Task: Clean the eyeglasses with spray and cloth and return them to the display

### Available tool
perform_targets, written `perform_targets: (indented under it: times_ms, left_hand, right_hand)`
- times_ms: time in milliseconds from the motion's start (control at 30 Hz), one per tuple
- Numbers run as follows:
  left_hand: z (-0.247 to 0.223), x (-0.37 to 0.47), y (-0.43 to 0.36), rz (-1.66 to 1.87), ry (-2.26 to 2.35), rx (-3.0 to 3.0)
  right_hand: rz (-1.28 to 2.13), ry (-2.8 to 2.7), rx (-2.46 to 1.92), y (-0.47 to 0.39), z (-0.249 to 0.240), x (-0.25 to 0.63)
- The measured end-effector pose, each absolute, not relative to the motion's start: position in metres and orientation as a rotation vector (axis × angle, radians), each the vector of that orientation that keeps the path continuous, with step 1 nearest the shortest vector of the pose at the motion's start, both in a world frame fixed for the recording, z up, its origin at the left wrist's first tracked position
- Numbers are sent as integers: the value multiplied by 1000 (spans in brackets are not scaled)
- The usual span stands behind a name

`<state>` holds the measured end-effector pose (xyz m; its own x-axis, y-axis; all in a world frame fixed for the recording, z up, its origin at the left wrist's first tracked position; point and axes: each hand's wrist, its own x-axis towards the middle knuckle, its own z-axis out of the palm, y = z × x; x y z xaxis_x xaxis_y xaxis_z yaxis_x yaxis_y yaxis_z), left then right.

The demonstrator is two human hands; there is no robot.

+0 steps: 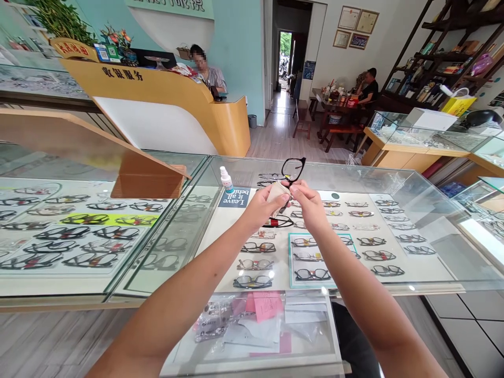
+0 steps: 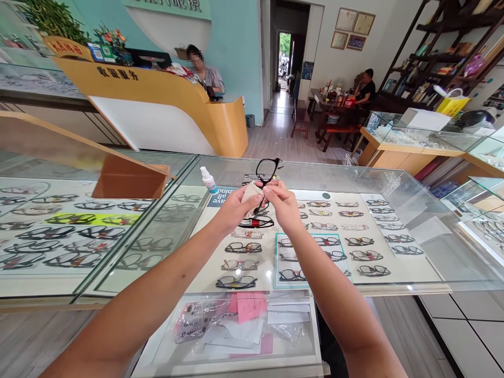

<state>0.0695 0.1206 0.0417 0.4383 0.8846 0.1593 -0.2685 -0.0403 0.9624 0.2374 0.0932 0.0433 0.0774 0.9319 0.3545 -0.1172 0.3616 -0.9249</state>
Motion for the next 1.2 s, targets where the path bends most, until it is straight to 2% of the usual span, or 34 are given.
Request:
perform_targets:
  times_ms: [200,433,633,967,1200]
  left_hand:
    - [42,71,123,1045,668,1225]
    - [50,59,121,905,578,1414]
    - [49,63,119,1022,711,1367]
    - [48,63,118,1022,585,1455]
    - [44,70,116,1094,698,1364]
  right_hand:
    - [887,-1296,-890,91,45,237]
    - [957,-1196,-885,92,46,242]
    - [879,-1363,-899,86,54,239]
    - [970,-1194,-845,91,50,242]
    - [942,-1326,-861,85,54,238]
